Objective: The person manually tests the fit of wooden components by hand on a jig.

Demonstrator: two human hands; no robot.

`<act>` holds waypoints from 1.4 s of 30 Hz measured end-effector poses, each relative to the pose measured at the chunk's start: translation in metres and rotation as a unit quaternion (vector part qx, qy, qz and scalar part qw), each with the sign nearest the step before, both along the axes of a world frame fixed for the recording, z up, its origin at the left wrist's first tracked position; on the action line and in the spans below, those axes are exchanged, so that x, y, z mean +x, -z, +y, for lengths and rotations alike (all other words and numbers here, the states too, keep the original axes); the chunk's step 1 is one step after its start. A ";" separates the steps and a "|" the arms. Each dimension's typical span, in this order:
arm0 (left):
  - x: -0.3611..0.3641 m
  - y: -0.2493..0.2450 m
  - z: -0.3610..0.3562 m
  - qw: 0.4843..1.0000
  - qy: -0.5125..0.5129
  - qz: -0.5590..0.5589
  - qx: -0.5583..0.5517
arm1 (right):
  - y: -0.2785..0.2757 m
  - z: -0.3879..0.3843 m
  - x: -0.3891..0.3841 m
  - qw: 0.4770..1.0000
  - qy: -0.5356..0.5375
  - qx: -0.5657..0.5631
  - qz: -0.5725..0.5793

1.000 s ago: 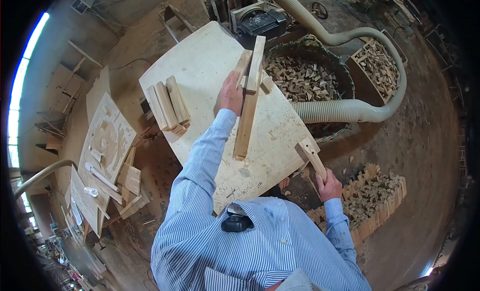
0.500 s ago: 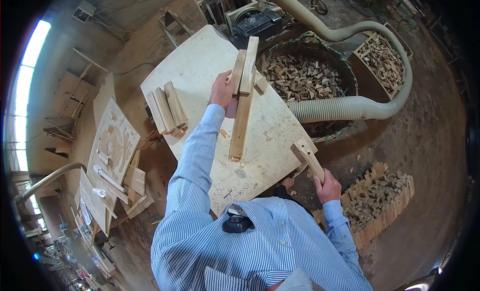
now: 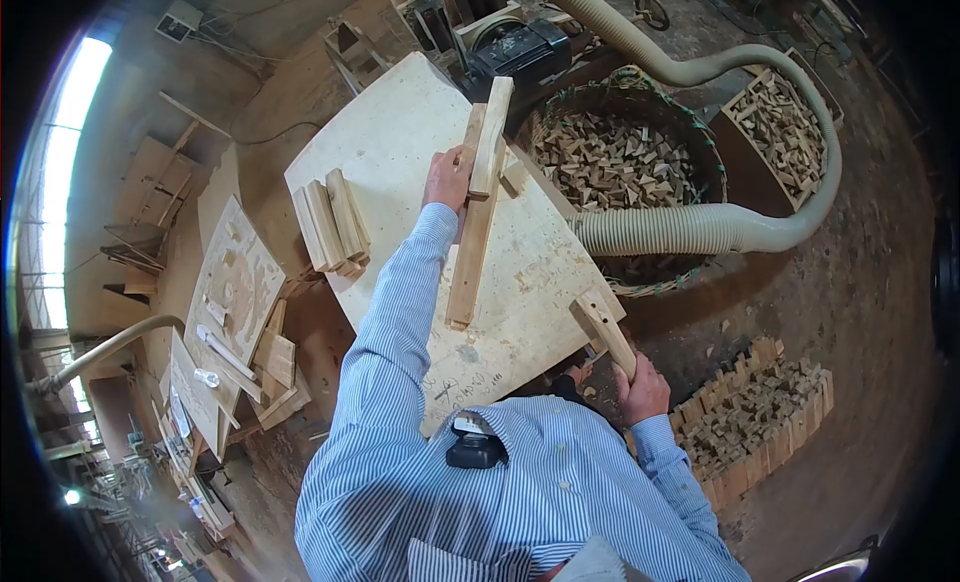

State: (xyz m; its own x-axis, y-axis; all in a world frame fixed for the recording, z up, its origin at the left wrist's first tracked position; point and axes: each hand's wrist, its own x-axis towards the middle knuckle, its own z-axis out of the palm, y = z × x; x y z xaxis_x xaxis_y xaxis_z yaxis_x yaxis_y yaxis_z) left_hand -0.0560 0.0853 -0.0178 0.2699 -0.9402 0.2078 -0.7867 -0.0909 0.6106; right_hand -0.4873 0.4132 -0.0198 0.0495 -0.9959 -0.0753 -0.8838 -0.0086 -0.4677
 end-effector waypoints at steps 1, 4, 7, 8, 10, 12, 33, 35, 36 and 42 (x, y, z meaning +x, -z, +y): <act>0.001 -0.001 -0.002 1.000 -0.003 0.003 0.007 | -0.001 -0.002 0.001 1.000 0.003 -0.002 -0.008; 0.007 -0.012 -0.011 0.999 -0.005 0.011 0.033 | -0.004 -0.011 0.008 1.000 0.005 0.015 -0.011; 0.020 -0.011 -0.025 0.999 -0.004 0.016 0.046 | -0.006 -0.024 0.019 1.000 0.006 0.027 -0.006; 0.027 -0.008 -0.034 0.999 -0.003 0.013 0.043 | -0.008 -0.032 0.025 1.000 0.005 0.028 -0.001; 0.045 -0.001 -0.050 0.999 -0.003 0.015 0.031 | -0.013 -0.047 0.041 0.999 0.003 0.045 -0.003; 0.058 -0.004 -0.061 1.000 -0.002 0.013 0.016 | -0.014 -0.058 0.052 0.999 0.004 0.046 0.003; 0.100 -0.012 -0.131 0.999 -0.017 0.010 0.036 | -0.027 -0.122 0.107 1.000 0.031 0.000 0.002; 0.100 -0.016 -0.130 0.998 -0.024 -0.011 0.054 | -0.029 -0.119 0.109 0.999 0.045 -0.006 -0.007; 0.101 -0.012 -0.132 0.998 -0.013 -0.013 0.055 | -0.029 -0.118 0.108 0.999 0.040 -0.005 -0.007; 0.104 0.008 -0.128 0.998 0.000 0.026 0.061 | -0.024 -0.102 0.095 0.999 0.051 -0.006 -0.008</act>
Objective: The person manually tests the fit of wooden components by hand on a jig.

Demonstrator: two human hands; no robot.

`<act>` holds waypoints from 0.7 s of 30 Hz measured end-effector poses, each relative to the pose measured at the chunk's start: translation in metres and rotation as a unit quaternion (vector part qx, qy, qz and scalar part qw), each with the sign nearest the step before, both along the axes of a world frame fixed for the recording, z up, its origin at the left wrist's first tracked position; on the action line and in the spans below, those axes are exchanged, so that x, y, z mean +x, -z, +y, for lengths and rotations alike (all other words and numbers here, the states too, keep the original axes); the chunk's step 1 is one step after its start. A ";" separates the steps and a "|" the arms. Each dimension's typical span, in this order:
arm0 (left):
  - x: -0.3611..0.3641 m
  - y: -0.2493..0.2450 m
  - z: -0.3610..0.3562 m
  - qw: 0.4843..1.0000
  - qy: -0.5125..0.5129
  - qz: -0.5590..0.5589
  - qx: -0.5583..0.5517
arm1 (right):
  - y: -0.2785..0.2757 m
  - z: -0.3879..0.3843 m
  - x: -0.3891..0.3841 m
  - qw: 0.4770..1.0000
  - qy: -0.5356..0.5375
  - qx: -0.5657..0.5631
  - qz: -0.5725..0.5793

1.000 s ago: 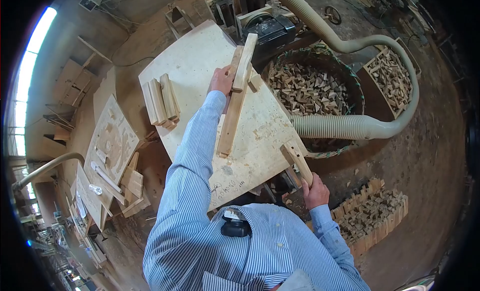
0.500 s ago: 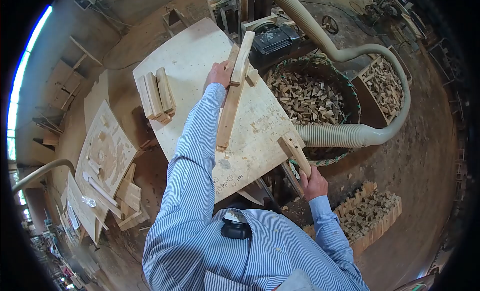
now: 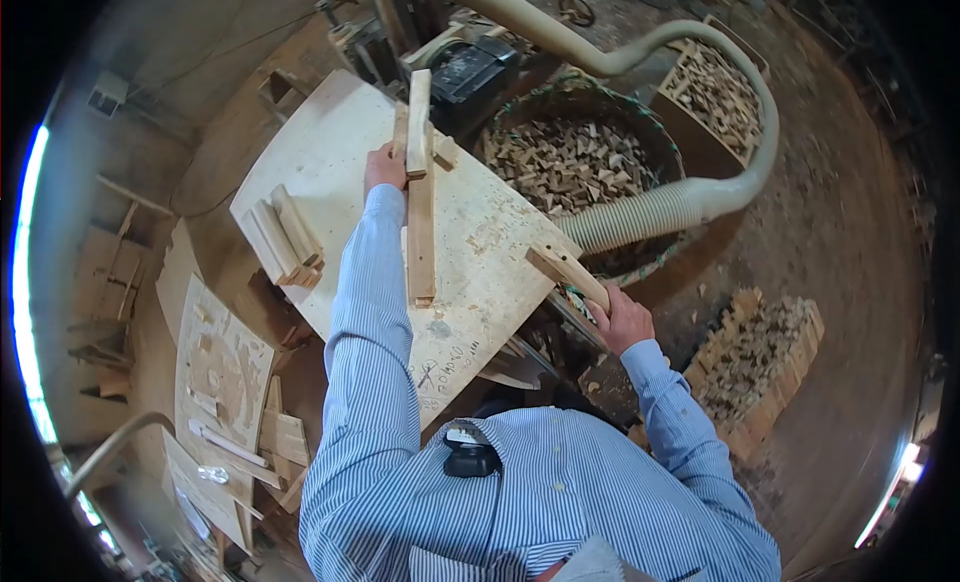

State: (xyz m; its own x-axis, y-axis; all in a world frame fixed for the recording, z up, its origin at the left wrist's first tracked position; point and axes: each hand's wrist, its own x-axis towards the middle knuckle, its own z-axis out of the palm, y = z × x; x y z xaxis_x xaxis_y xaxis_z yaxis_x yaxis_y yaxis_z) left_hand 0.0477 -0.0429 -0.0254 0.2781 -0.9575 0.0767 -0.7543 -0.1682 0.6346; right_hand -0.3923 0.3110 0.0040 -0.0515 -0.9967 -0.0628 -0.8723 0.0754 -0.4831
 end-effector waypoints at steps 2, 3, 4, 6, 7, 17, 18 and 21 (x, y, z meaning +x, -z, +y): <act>-0.004 0.001 0.006 1.000 0.008 0.007 0.000 | -0.003 0.007 -0.007 1.000 -0.014 0.019 0.013; -0.004 0.005 0.008 1.000 0.008 0.001 -0.010 | -0.002 0.011 -0.012 0.999 -0.021 0.025 0.016; -0.004 0.014 0.009 1.000 0.005 -0.001 -0.011 | -0.007 0.013 -0.017 0.999 -0.016 0.035 0.018; -0.036 -0.022 0.048 0.991 0.021 0.131 -0.018 | -0.003 0.023 -0.026 0.999 -0.019 0.031 0.020; -0.036 -0.026 0.058 0.990 0.012 0.144 -0.005 | -0.001 0.027 -0.025 0.999 -0.023 0.029 0.016; -0.071 -0.028 0.137 0.973 0.029 -0.198 -0.114 | 0.006 0.072 -0.061 0.999 -0.034 -0.002 -0.002; -0.070 -0.029 0.146 0.973 0.027 -0.201 -0.113 | 0.006 0.075 -0.063 0.999 -0.034 -0.002 -0.003; -0.070 -0.021 0.166 0.996 -0.056 -0.036 -0.060 | 0.006 0.087 -0.070 1.000 -0.029 0.004 -0.003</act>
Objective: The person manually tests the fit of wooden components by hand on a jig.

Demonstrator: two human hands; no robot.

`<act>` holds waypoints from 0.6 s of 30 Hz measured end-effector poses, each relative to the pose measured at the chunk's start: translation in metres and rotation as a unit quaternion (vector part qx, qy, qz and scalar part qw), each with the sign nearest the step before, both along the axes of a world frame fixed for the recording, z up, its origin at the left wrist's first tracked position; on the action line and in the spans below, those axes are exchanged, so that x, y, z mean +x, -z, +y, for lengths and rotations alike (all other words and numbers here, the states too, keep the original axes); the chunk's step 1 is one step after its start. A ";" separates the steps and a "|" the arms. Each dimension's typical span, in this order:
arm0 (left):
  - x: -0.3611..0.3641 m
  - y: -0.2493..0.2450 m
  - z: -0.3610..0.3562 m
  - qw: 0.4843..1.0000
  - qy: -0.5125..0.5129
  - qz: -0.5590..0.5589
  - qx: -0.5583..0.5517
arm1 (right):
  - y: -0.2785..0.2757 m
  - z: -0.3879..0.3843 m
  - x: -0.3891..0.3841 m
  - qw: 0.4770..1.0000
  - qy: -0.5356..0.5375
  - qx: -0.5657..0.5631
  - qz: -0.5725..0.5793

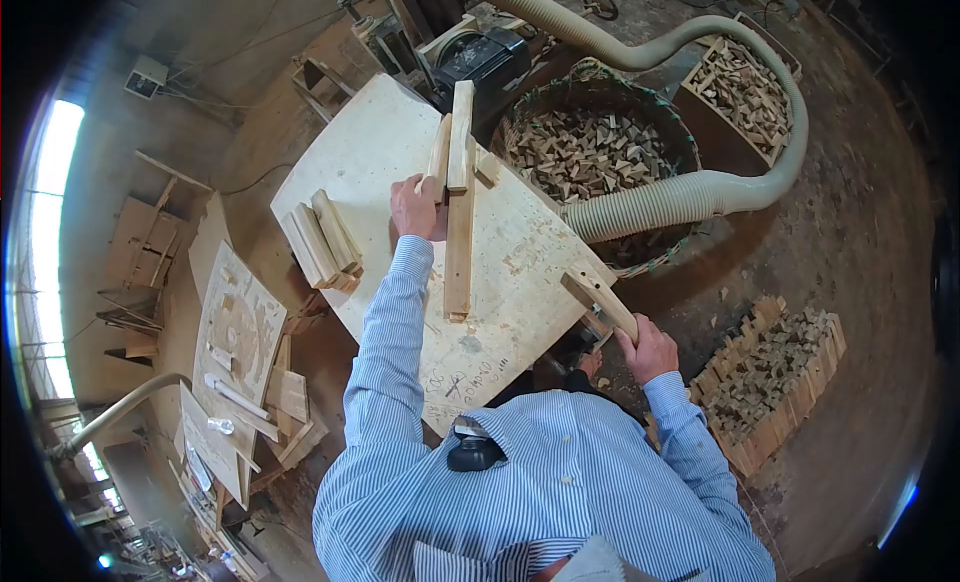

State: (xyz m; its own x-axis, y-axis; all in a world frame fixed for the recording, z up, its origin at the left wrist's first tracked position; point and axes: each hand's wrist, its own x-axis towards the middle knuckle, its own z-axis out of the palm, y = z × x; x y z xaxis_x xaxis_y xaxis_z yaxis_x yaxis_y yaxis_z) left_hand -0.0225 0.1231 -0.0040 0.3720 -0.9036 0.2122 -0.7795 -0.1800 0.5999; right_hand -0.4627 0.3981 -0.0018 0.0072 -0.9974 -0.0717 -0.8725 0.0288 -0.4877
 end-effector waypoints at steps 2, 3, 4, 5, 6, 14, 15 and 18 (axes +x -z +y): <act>-0.005 0.007 0.009 0.999 -0.007 -0.006 0.041 | -0.002 0.005 -0.005 1.000 0.000 0.003 0.001; -0.008 0.009 0.012 0.997 -0.012 -0.011 0.081 | -0.003 0.008 -0.007 1.000 -0.002 0.016 0.000; -0.010 0.010 0.012 0.996 0.006 -0.017 0.083 | -0.004 0.011 -0.008 1.000 -0.002 0.030 0.000; -0.015 0.008 0.012 0.996 0.005 -0.016 0.083 | -0.002 0.013 -0.011 1.000 -0.003 0.030 0.000; -0.020 0.006 0.011 0.996 0.009 0.011 0.088 | 0.001 0.016 -0.013 1.000 -0.003 0.021 0.005; -0.020 0.027 -0.030 0.992 0.019 0.106 0.063 | 0.007 0.023 -0.022 1.000 -0.004 0.013 0.013; -0.025 0.014 -0.030 0.985 0.017 0.152 0.074 | 0.007 0.023 -0.022 1.000 -0.003 0.016 0.014; -0.029 0.006 -0.033 0.979 0.018 0.191 0.074 | 0.007 0.021 -0.022 1.000 -0.005 0.018 0.013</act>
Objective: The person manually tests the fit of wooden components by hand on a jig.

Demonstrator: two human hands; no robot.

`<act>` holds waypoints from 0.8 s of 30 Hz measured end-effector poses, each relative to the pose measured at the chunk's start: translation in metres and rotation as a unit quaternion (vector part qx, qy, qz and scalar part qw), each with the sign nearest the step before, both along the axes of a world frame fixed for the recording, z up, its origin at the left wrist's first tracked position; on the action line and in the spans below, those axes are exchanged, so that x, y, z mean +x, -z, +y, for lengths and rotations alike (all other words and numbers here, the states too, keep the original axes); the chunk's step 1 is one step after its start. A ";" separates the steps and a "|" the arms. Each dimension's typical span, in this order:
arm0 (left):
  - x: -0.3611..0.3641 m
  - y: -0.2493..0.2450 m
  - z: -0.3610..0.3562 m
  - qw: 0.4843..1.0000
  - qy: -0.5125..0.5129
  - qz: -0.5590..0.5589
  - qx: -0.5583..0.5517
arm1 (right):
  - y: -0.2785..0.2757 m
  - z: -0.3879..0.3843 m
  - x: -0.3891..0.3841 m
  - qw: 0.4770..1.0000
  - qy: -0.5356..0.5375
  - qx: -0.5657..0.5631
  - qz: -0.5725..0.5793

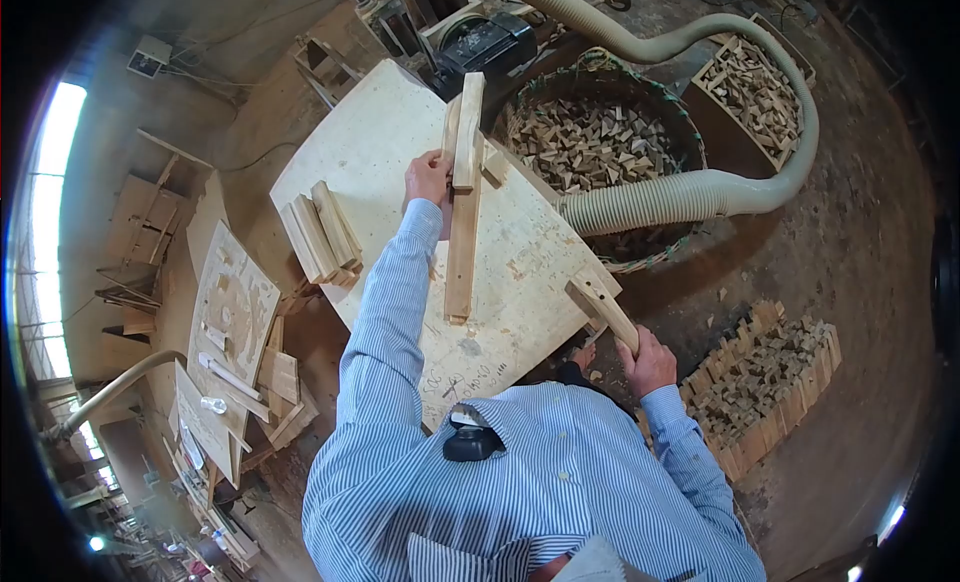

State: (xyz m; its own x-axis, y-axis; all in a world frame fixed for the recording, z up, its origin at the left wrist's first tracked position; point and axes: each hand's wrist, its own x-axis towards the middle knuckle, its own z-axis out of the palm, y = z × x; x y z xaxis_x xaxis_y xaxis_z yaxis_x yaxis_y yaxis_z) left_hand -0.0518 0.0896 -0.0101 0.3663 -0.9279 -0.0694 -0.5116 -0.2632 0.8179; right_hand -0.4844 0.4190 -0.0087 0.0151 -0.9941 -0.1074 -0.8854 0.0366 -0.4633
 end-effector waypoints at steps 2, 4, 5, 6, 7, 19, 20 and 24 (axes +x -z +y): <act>0.001 0.002 -0.009 0.998 0.004 -0.043 -0.034 | 0.000 0.004 0.000 1.000 -0.004 0.001 -0.001; 0.000 0.005 -0.016 1.000 -0.006 -0.005 -0.018 | 0.002 -0.001 0.000 1.000 -0.005 -0.018 0.003; 0.002 0.009 -0.019 0.999 -0.017 0.031 -0.007 | 0.002 -0.003 -0.002 1.000 -0.009 -0.017 0.004; 0.006 0.015 -0.022 0.999 -0.022 0.031 -0.006 | 0.001 -0.004 -0.002 1.000 -0.011 -0.003 -0.002; 0.010 0.019 -0.026 1.000 -0.014 -0.017 -0.013 | 0.002 -0.005 -0.001 1.000 -0.014 0.009 -0.009; 0.025 -0.018 -0.059 0.992 -0.042 -0.116 0.018 | -0.003 -0.042 0.038 1.000 -0.017 0.023 0.005; 0.030 -0.019 -0.064 0.992 -0.037 -0.116 0.027 | -0.003 -0.047 0.042 1.000 -0.019 0.022 0.007; 0.045 -0.024 -0.082 0.989 -0.037 -0.139 0.022 | -0.008 -0.066 0.061 1.000 -0.017 0.018 0.008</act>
State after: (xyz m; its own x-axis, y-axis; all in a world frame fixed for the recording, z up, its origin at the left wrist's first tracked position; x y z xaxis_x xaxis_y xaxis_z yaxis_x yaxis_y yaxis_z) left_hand -0.0068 0.0080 0.0141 0.4444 -0.8958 0.0046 -0.6926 -0.3403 0.6360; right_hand -0.4234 0.3534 -0.0009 0.0462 -0.9885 -0.1438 -0.8937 0.0234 -0.4481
